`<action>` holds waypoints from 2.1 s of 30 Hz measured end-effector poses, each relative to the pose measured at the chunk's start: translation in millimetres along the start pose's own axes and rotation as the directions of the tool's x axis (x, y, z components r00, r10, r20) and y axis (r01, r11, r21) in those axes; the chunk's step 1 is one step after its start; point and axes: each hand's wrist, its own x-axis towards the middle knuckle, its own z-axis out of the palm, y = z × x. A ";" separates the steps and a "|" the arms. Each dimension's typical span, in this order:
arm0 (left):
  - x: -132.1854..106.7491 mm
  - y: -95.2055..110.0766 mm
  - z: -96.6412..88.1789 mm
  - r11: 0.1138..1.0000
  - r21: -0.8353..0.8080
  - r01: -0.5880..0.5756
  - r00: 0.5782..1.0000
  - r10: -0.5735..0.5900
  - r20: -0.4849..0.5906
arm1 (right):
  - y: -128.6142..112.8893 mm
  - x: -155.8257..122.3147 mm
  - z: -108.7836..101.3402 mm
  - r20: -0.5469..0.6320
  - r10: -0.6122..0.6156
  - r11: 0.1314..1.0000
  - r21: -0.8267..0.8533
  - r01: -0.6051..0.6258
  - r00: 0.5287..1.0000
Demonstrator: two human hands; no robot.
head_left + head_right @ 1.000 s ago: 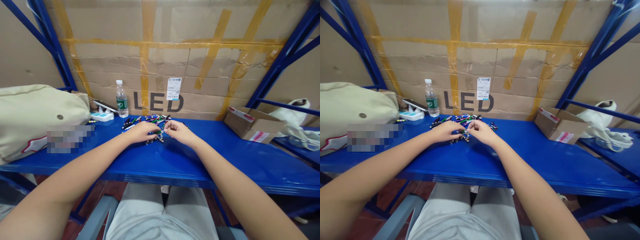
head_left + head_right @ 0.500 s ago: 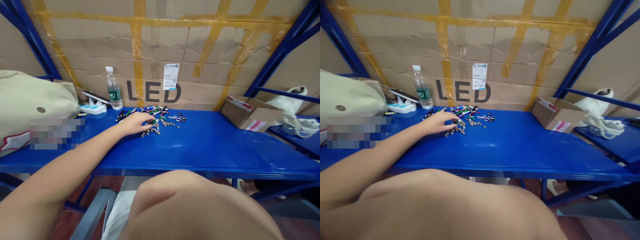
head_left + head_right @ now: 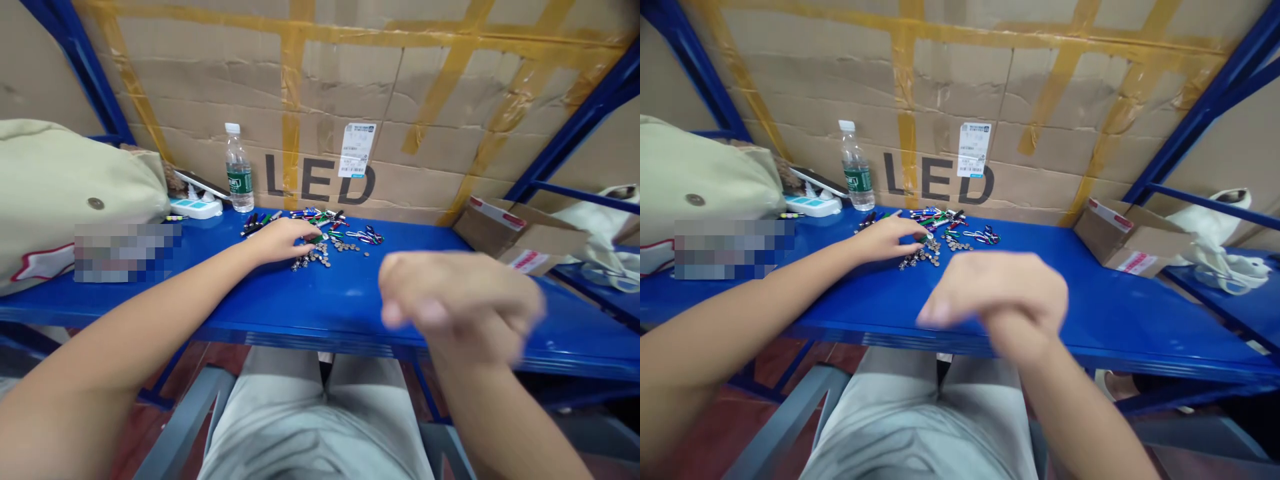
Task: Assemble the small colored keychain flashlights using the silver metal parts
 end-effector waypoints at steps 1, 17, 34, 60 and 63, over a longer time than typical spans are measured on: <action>-0.1 -0.1 0.1 1.000 -0.002 0.000 1.000 0.000 0.001 | 3.9 40.5 -3.9 -0.029 0.002 0.996 -0.088 -0.005 1.000; -0.2 -3.7 0.3 1.000 0.000 -0.017 0.999 0.017 0.039 | 66.5 146.4 9.2 0.129 0.260 0.880 -0.440 -0.179 0.957; -5.7 -12.5 0.6 0.999 -0.029 0.031 0.999 -0.030 0.032 | 45.2 162.6 23.6 0.126 0.100 0.992 -0.090 -0.089 0.987; -3.1 -3.6 -2.4 0.987 -0.134 0.084 0.996 -0.085 -0.005 | 22.1 152.3 52.2 -0.091 -0.238 0.967 0.069 0.245 0.967; -4.1 -7.7 -3.3 0.991 -0.110 0.080 0.997 -0.080 0.002 | 20.6 151.7 53.2 -0.060 -0.261 0.964 0.035 0.263 0.964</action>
